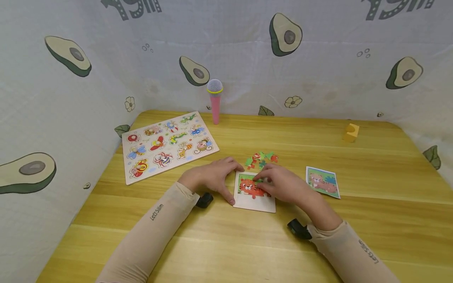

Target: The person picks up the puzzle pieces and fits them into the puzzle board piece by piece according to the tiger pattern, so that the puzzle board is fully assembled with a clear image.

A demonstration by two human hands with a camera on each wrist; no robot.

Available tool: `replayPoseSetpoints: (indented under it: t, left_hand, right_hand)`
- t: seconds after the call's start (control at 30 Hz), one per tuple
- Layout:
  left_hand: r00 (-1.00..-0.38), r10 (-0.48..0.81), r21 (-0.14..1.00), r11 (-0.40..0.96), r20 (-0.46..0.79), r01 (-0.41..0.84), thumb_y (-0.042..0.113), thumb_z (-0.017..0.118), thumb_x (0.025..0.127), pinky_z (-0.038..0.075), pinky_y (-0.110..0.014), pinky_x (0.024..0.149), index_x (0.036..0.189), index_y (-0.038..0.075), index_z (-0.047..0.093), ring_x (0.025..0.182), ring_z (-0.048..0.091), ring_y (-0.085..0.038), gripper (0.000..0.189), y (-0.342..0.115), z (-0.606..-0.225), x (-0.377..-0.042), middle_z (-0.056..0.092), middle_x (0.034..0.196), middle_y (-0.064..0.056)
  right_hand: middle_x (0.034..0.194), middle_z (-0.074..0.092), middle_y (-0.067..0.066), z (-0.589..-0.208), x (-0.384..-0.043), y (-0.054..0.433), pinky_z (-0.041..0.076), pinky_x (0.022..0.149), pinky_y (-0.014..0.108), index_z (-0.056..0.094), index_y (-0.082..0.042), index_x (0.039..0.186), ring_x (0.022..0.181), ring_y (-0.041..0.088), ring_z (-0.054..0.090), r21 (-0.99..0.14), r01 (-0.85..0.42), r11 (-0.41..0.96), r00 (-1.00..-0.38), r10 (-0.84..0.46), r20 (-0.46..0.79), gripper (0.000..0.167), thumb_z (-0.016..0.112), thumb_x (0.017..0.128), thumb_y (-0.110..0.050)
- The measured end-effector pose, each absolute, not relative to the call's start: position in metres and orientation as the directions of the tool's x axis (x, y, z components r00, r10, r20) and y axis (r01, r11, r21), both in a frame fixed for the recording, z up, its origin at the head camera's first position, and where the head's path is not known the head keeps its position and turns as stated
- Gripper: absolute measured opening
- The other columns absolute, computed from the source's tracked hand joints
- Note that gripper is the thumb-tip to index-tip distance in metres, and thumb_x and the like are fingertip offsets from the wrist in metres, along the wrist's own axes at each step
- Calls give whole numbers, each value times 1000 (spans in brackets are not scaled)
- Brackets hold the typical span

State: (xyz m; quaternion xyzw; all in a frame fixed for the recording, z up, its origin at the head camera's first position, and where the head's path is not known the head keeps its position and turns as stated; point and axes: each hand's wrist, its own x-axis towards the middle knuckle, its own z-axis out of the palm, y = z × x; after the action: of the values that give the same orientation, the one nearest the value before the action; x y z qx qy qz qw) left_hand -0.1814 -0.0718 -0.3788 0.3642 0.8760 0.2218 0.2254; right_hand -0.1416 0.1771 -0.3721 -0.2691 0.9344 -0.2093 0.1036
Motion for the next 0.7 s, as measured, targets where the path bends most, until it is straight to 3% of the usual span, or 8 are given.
replayPoseSetpoints:
  t: [0.33, 0.53, 0.7]
  left_hand:
    - [-632, 737, 551, 639, -239, 537, 51, 93, 65, 34, -34, 108, 145, 19, 48, 126, 42, -17, 97, -72, -379, -181, 43, 137, 4]
    - [-636, 732, 552, 644, -244, 530, 50, 93, 66, 34, -34, 108, 145, 19, 48, 126, 42, -16, 96, -71, -377, -181, 43, 137, 4]
    - [-635, 732, 554, 645, -247, 527, 51, 93, 66, 34, -34, 108, 145, 19, 47, 126, 42, -16, 97, -71, -378, -181, 42, 137, 5]
  right_hand:
    - [99, 62, -3, -372, -142, 177, 50, 75, 34, 79, -15, 113, 85, 14, 56, -441, -439, 783, -843, -528, -99, 19, 72, 95, -14]
    - [103, 63, 0, -374, -142, 175, 52, 86, 43, 78, -17, 110, 98, 22, 61, -431, -428, 795, -857, -508, -88, 17, 71, 95, -14]
    - [103, 63, 2, -375, -141, 173, 51, 80, 40, 78, -16, 108, 88, 19, 58, -436, -413, 800, -866, -493, -83, 16, 71, 95, -13]
